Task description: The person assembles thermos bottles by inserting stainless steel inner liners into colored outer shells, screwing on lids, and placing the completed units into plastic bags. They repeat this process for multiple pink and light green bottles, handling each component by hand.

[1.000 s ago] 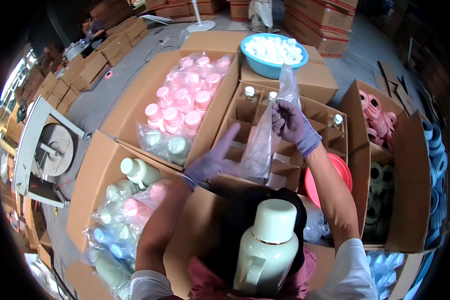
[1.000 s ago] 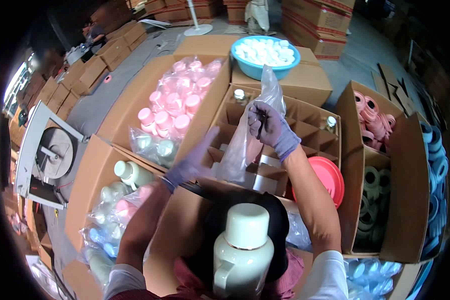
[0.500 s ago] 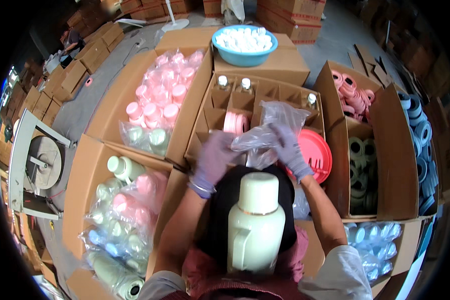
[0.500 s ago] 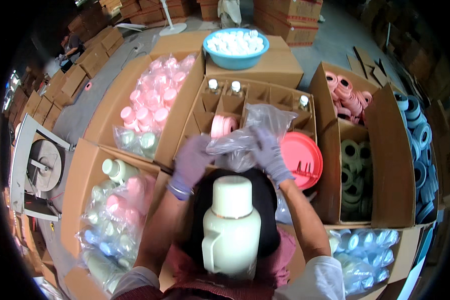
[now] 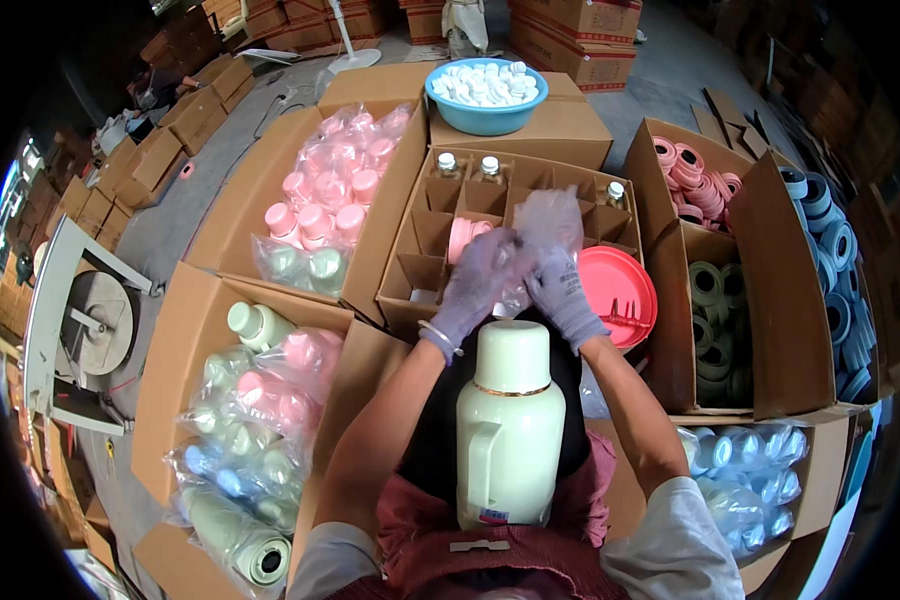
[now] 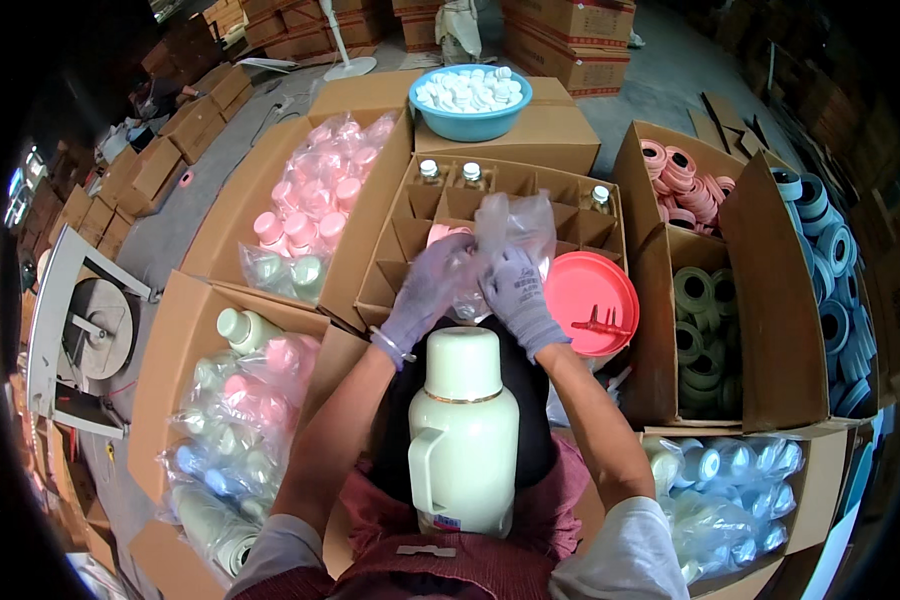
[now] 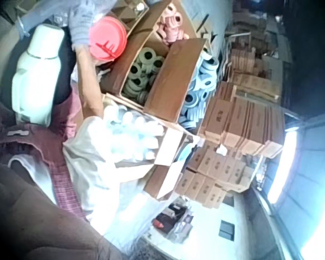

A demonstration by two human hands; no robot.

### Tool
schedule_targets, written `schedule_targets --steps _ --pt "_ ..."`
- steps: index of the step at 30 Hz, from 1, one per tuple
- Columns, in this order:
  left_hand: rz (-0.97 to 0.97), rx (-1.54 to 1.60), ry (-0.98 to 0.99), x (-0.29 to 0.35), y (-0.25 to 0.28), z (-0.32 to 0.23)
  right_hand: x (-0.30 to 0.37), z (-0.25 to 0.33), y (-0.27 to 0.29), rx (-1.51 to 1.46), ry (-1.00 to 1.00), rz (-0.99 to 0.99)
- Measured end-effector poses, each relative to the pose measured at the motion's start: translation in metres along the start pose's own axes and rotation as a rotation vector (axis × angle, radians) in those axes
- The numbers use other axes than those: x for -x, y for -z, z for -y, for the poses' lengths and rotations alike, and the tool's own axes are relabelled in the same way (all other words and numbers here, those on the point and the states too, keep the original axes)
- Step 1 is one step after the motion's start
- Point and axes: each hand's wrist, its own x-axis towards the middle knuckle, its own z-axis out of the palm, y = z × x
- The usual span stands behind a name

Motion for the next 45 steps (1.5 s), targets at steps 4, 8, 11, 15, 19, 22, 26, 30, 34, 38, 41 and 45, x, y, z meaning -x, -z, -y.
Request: schedule_targets --steps 4,8,11,15,19,22,26,30,34,38,41,45 --pt "-0.359 1.407 0.404 0.014 0.057 0.037 0.015 -0.037 -0.009 0.035 -0.102 -0.087" --pt "0.163 1.565 0.213 0.076 0.12 0.02 0.091 -0.093 -0.014 -0.498 -0.572 -0.222" --pt "-0.011 0.858 0.362 0.08 0.1 -0.014 0.09 -0.041 0.004 -0.51 -0.497 -0.252" --pt "0.261 0.478 0.265 0.034 0.059 -0.033 0.038 -0.011 0.002 -0.157 -0.224 -0.238" --pt "0.287 -0.714 -0.163 0.0 0.017 -0.048 0.005 0.013 0.007 0.189 0.096 -0.21" --pt "-0.106 0.107 0.482 0.0 0.047 0.033 0.004 0.019 0.002 0.088 0.047 -0.184" --pt "-0.105 -0.22 0.02 0.062 0.059 -0.015 0.064 -0.04 -0.004 -0.244 -0.443 -0.226" --pt "0.405 0.252 0.022 0.13 0.083 -0.078 0.13 0.043 0.049 -0.597 -0.404 -0.292" --pt "0.904 0.409 0.132 0.193 0.088 -0.113 0.237 0.066 0.048 -0.178 -0.125 -0.085" --pt "0.864 0.682 0.677 0.297 0.116 -0.083 0.309 0.091 0.08 -0.085 0.324 0.114" --pt "0.536 0.492 0.895 0.205 0.127 -0.121 0.336 0.08 0.094 -0.101 0.514 0.23" --pt "0.547 -0.367 0.441 0.148 0.099 -0.15 0.338 0.087 0.088 -0.189 0.216 0.387"
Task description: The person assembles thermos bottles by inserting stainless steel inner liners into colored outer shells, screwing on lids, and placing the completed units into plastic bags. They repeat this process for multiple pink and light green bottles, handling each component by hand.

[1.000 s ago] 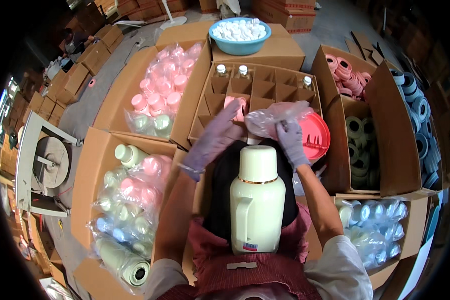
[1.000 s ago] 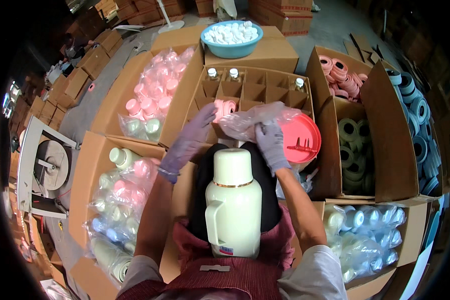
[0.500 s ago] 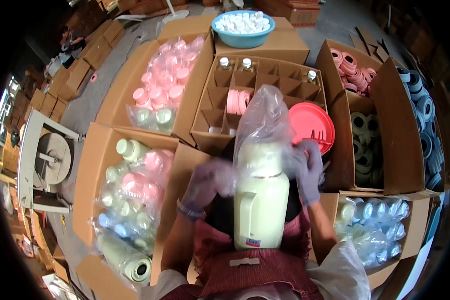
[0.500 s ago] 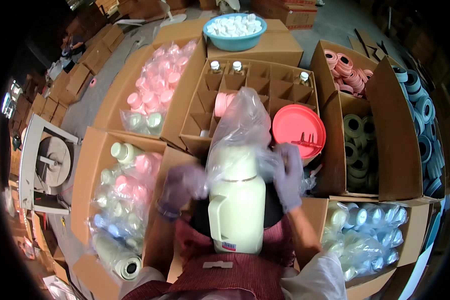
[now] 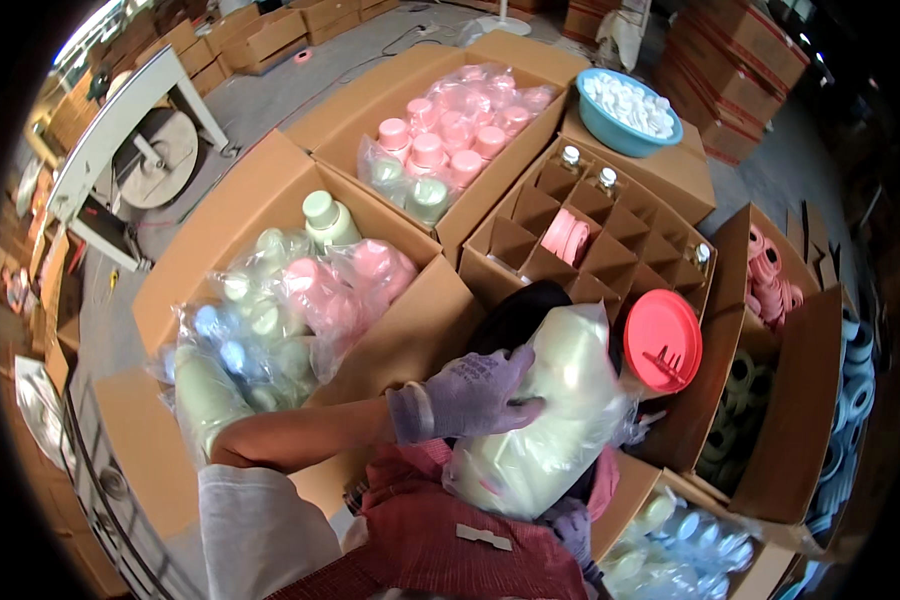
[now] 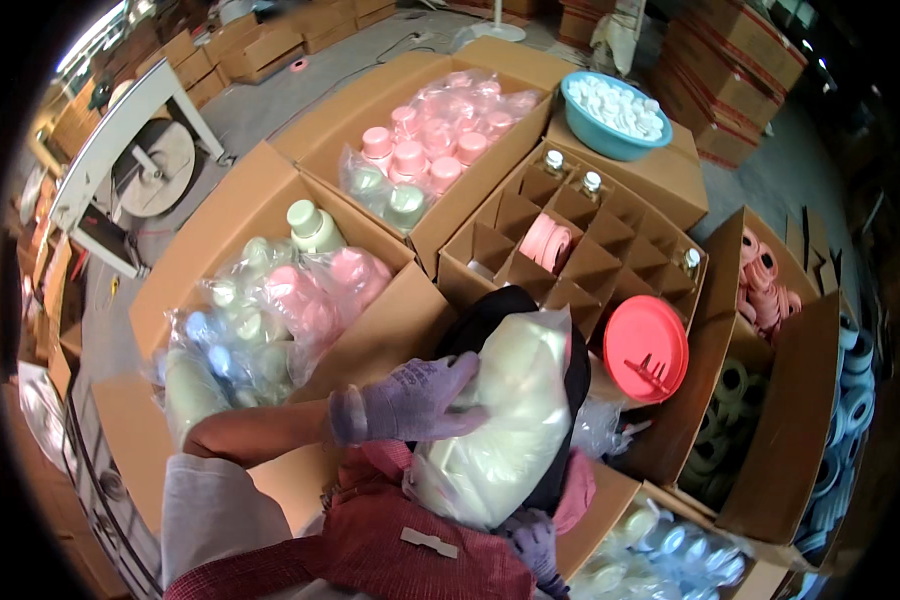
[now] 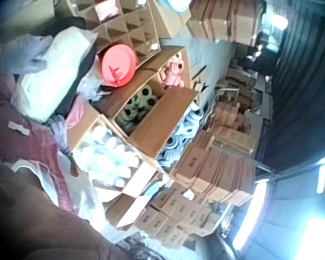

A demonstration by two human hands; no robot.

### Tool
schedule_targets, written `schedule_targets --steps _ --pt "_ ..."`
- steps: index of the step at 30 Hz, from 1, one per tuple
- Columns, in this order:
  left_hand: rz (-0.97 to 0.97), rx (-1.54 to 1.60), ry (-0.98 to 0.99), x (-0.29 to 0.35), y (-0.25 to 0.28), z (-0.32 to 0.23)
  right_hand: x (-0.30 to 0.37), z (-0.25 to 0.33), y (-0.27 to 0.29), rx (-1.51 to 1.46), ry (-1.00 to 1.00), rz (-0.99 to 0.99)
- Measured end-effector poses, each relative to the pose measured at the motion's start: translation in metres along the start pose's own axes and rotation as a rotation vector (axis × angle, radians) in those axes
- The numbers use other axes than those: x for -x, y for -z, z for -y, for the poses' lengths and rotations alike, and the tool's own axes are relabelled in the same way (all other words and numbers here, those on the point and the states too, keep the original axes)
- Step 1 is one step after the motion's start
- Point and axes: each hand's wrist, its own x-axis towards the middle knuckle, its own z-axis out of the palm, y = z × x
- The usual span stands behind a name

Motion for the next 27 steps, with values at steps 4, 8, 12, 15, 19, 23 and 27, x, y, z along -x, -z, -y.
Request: schedule_targets --steps 4,8,12,15,19,23,27 --pt "0.028 0.454 0.127 0.017 -0.008 0.088 -0.02 0.005 0.011 -0.146 -0.131 0.09" --pt "-0.397 1.097 0.162 0.079 -0.023 0.142 -0.14 0.018 0.053 -0.481 -0.055 -0.079" --pt "-0.794 1.303 -0.071 0.014 0.047 0.193 -0.32 0.005 0.061 -0.794 -0.012 -0.327" --pt "-0.914 1.528 -0.288 -0.038 0.15 0.235 -0.451 -0.033 0.026 -0.572 0.088 -0.271" --pt "-1.255 1.143 -0.32 -0.11 0.237 0.312 -0.504 -0.079 -0.029 -0.423 0.155 -0.052" --pt "-1.46 -0.168 0.384 -0.105 0.243 0.45 -0.531 -0.138 -0.084 -0.229 0.231 0.024" --pt "-1.529 -0.091 0.558 -0.12 0.219 0.494 -0.569 -0.172 -0.103 -0.115 0.263 -0.014"
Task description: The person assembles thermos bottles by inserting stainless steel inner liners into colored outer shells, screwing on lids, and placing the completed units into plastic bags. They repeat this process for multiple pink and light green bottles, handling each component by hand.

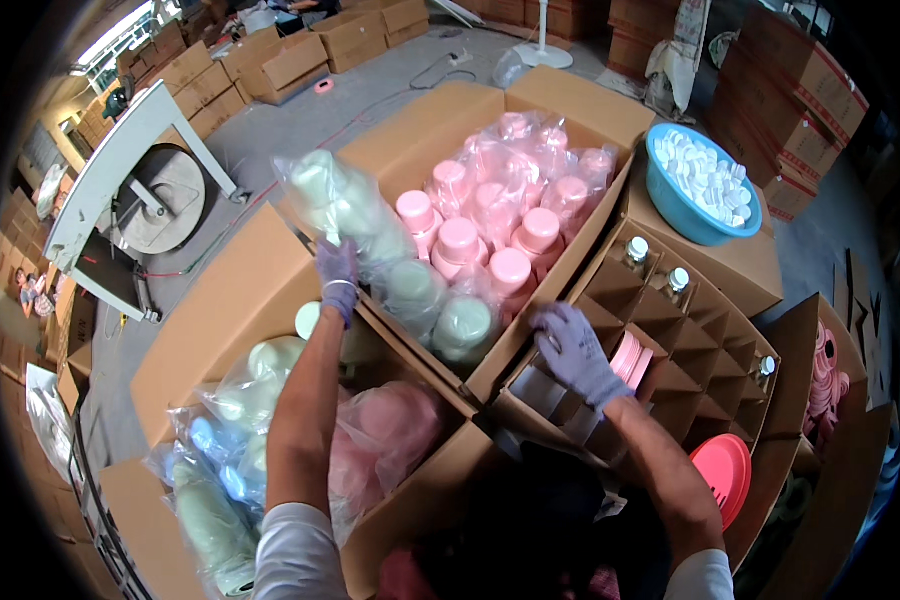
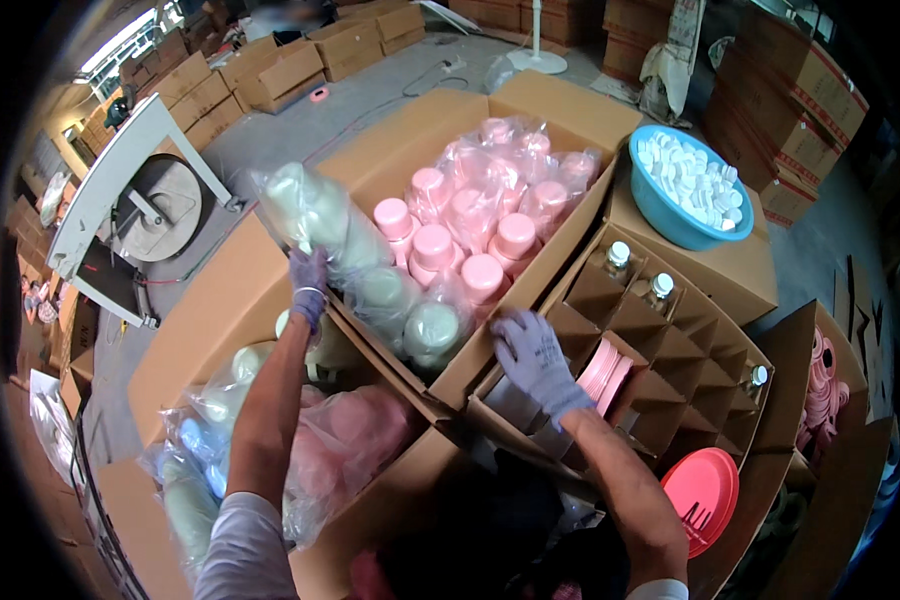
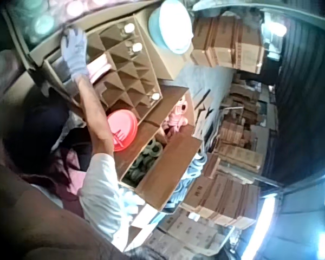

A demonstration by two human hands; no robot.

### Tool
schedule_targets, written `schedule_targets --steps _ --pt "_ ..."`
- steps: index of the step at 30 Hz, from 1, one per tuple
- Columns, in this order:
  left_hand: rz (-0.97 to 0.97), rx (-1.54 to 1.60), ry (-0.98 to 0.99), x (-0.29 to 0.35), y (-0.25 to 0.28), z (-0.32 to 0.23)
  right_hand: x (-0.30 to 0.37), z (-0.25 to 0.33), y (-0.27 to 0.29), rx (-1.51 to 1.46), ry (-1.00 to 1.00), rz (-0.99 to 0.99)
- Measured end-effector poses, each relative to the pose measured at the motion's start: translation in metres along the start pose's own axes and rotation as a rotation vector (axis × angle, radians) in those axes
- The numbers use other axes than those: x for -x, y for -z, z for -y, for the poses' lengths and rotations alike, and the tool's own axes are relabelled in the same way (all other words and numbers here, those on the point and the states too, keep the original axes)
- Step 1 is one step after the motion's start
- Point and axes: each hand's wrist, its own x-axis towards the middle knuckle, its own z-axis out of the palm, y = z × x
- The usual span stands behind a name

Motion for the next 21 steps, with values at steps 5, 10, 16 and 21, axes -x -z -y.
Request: schedule_targets --steps 5,10,16,21 --pt "0.275 -0.427 -0.074 -0.008 0.003 0.006 -0.089 -0.049 -0.029 0.224 0.096 0.054" --pt "0.713 -0.705 0.014 0.029 -0.026 -0.044 -0.138 -0.076 -0.069 0.355 -0.227 0.508" --pt "0.766 -1.309 -0.465 0.014 0.0 -0.092 -0.144 -0.098 -0.082 0.382 -0.363 0.603" --pt "0.646 -0.356 -0.379 0.023 0.01 -0.116 -0.174 -0.037 0.024 0.184 -0.052 0.319"
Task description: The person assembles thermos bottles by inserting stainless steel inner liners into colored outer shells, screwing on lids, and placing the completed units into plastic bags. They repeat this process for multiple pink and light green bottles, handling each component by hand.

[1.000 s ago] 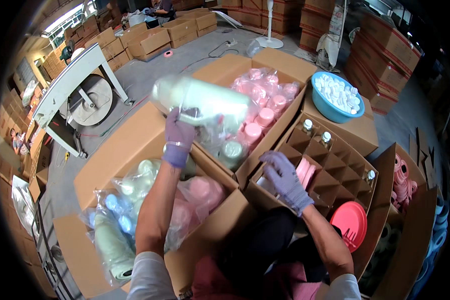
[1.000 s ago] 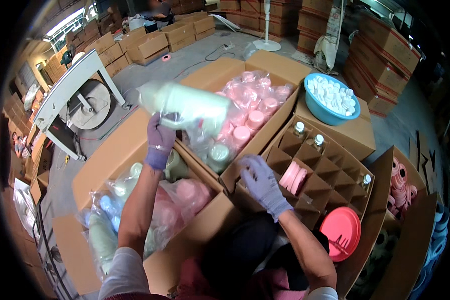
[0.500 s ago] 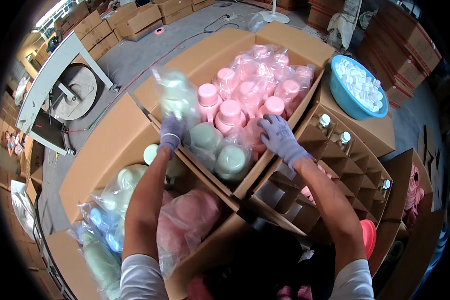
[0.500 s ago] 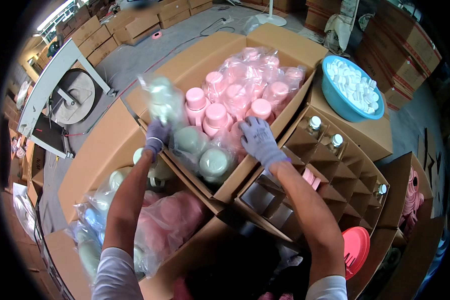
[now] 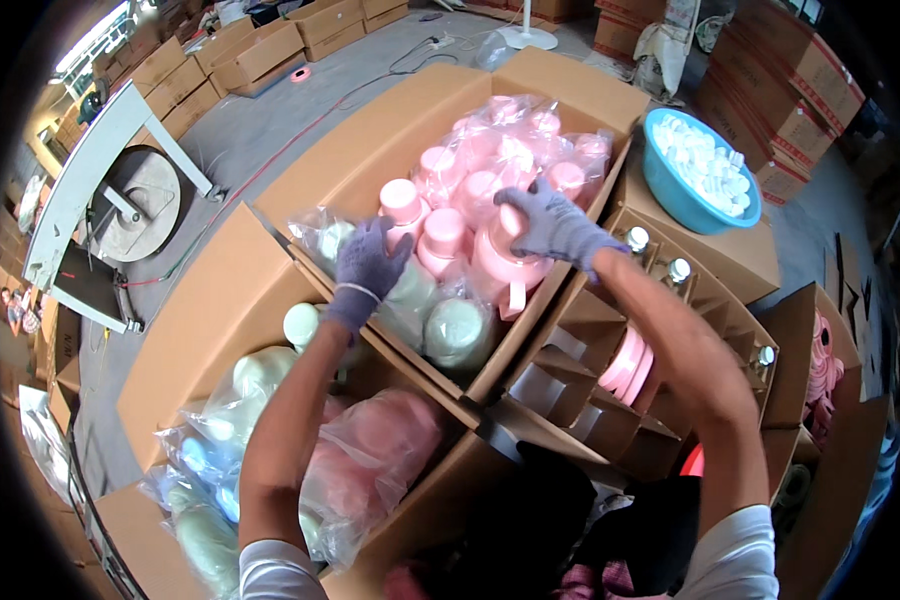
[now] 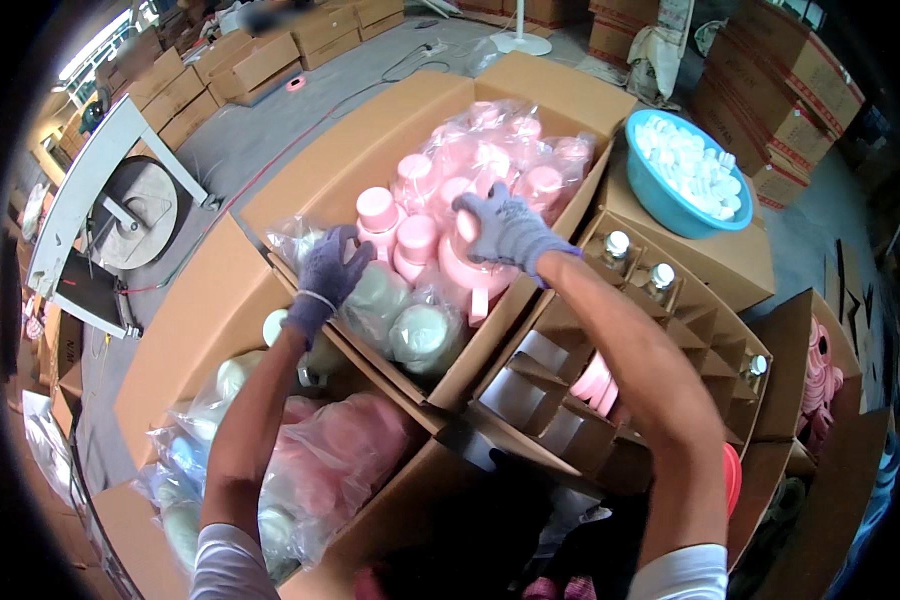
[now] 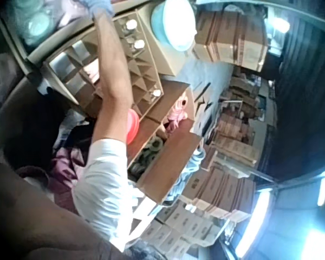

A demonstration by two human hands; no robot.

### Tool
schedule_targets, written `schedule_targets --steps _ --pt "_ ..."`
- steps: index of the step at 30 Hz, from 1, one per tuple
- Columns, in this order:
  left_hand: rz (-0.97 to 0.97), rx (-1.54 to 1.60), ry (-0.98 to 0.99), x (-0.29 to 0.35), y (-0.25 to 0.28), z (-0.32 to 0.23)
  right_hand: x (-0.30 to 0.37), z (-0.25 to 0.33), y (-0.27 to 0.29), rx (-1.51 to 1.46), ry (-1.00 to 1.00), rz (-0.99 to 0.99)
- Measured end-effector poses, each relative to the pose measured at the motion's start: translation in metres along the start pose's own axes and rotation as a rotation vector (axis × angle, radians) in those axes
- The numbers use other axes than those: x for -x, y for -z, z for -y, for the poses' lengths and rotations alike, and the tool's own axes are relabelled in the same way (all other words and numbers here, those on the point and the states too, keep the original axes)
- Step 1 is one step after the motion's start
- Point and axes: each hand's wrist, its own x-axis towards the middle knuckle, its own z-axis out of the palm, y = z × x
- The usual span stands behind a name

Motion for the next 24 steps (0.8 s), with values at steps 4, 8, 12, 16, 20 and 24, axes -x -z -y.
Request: schedule_targets --steps 4,8,12,16,20,24 --pt "-0.088 0.808 0.014 0.011 -0.031 -0.043 0.077 0.075 0.12 -0.073 0.042 -0.227" --pt "0.357 2.174 0.184 0.018 -0.01 -0.109 0.186 0.093 0.171 -0.136 0.133 -0.315" --pt "0.218 1.918 0.144 0.055 -0.017 -0.168 0.29 0.101 0.154 -1.061 -0.62 -0.551" --pt "0.13 0.956 -0.426 0.089 -0.057 -0.204 0.386 0.143 0.16 0.019 -0.02 -0.466" --pt "0.331 0.992 -0.522 0.121 -0.089 -0.211 0.453 0.193 0.194 0.496 0.29 -0.211" --pt "0.55 1.173 -0.4 0.16 -0.017 -0.268 0.537 0.128 0.15 -0.182 -0.474 -0.669"
